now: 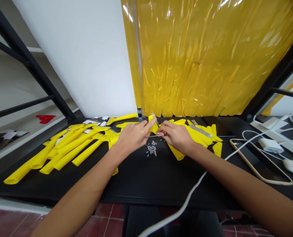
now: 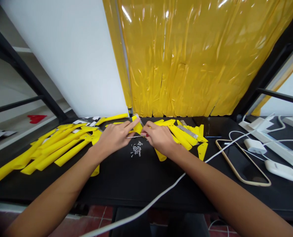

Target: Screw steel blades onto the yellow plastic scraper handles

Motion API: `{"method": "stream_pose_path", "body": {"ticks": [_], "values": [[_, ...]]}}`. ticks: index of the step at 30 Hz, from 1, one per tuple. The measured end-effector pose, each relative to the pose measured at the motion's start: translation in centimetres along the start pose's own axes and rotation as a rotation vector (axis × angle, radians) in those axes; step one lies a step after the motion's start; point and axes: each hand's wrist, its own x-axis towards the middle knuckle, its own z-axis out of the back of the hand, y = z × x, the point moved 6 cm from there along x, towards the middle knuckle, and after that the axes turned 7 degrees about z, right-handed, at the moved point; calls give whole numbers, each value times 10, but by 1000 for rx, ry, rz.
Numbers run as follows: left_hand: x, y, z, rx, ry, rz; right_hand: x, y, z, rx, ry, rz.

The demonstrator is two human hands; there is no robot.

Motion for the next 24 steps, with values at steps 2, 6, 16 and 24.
{"method": "stream_pose_path", "body": {"ticks": [2, 6, 16, 24], "values": [[0, 0, 0, -31, -9, -8, 0, -1, -1, 21, -29, 0], [0, 2, 0, -62, -25, 7, -1, -1, -1, 46, -81, 27], [0, 2, 2, -74, -49, -1, -2, 0, 2, 19, -90, 86], [-1, 3, 5, -38, -62, 35, -2, 1, 5, -58, -95, 42]]}}
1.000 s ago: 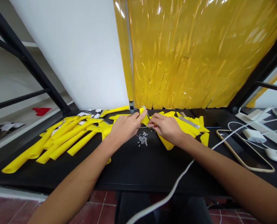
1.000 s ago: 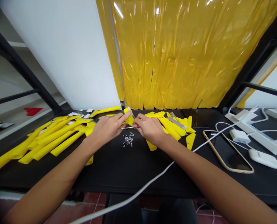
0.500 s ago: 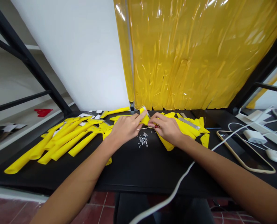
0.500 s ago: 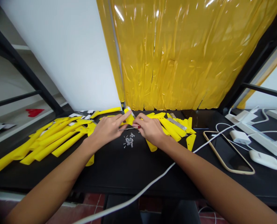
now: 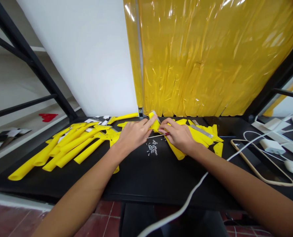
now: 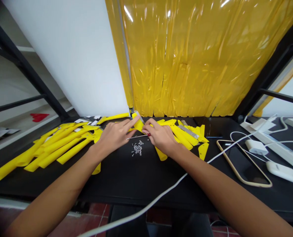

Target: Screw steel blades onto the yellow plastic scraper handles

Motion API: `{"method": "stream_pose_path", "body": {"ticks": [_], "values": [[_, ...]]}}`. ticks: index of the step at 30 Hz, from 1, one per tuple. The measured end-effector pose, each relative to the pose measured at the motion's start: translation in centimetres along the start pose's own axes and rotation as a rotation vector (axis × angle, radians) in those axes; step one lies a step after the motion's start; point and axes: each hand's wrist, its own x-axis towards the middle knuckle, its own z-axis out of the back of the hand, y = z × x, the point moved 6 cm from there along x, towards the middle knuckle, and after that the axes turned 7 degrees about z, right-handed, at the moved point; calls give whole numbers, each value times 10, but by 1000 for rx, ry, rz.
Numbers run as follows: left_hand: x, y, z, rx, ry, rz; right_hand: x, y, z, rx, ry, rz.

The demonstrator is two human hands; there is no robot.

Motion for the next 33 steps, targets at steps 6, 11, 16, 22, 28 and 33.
{"method": "stream_pose_path", "body": {"ticks": [6, 11, 16, 22, 28, 33], "values": [[0, -2, 1, -17, 16, 0, -1, 0, -2, 48, -23, -43], [-1, 1, -2, -69, -7, -20, 0, -19, -2, 296, -107, -294], [0, 3, -4, -137, -51, -14, 1, -22, -19, 914, 23, -417], [1, -7, 8, -46, -142, -109, -5, -14, -27, 1333, 31, -649], [-3, -14, 6, -33, -131, -254, -4, -8, -30, 1612, 88, -667], [0, 9, 6, -124, -179, -30, -4, -19, -28, 1197, 83, -527]]}}
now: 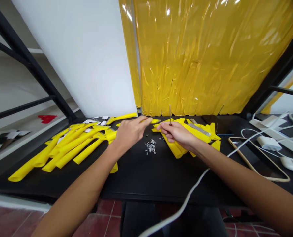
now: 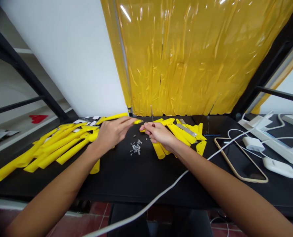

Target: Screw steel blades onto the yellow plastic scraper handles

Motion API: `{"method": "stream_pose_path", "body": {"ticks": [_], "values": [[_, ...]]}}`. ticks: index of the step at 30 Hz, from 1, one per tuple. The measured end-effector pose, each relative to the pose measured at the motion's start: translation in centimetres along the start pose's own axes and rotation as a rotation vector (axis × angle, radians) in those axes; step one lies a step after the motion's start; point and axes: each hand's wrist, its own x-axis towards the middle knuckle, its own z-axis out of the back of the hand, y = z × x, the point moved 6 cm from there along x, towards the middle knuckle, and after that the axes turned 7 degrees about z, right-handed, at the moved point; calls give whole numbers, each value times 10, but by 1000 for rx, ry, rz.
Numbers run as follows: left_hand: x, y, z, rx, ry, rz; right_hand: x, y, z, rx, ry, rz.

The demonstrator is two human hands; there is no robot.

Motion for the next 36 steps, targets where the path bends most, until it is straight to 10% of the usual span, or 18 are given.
{"method": "stream_pose_path", "body": {"ticks": [5, 9, 22, 28, 36], "values": [[5, 30, 10, -222, -108, 292, -1, 5, -6, -1043, 134, 189], [6, 40, 1, -431, -29, 440, 0, 2, -10, -1307, 182, 134], [-1, 44, -33, -1041, 325, 789, 12, -9, -2, -1036, 179, 117], [-5, 20, -36, -1175, 566, 754, 8, 17, 14, -332, -34, 236], [-9, -9, -38, -1127, 584, 669, 4, 20, 3, -389, -175, 272]]}}
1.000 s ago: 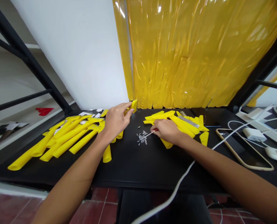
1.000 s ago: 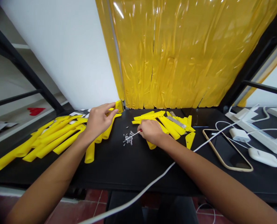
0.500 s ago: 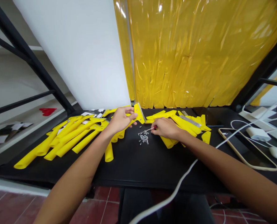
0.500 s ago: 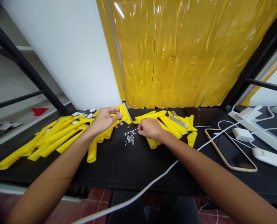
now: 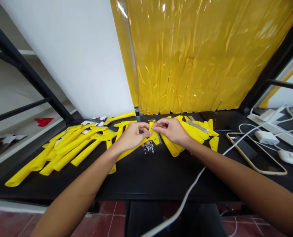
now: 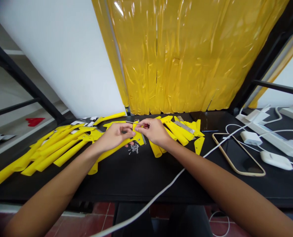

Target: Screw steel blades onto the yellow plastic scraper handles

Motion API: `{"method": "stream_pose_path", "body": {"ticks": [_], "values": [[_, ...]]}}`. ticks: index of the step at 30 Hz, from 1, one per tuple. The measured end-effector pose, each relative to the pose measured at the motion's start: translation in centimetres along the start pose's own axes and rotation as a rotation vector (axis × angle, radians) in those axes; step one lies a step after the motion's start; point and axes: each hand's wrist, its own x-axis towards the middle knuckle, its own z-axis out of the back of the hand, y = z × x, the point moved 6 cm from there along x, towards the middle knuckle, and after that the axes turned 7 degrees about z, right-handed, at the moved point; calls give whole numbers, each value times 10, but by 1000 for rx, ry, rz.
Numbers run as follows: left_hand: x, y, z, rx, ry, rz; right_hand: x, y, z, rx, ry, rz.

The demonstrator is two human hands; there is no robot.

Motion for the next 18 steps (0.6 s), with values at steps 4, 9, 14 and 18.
{"method": "stream_pose_path", "body": {"ticks": [4, 9, 14, 18], "values": [[1, 3, 0, 106, -37, -51, -4, -6, -3, -48, -16, -45], [1, 4, -1, 182, -65, -109, -5, -17, -4, -3, -56, -113], [1, 5, -3, 127, -11, -75, -5, -23, -3, 244, -87, -197], [0, 2, -5, 42, 53, -54, -9, -22, -8, 409, 48, -368]]}}
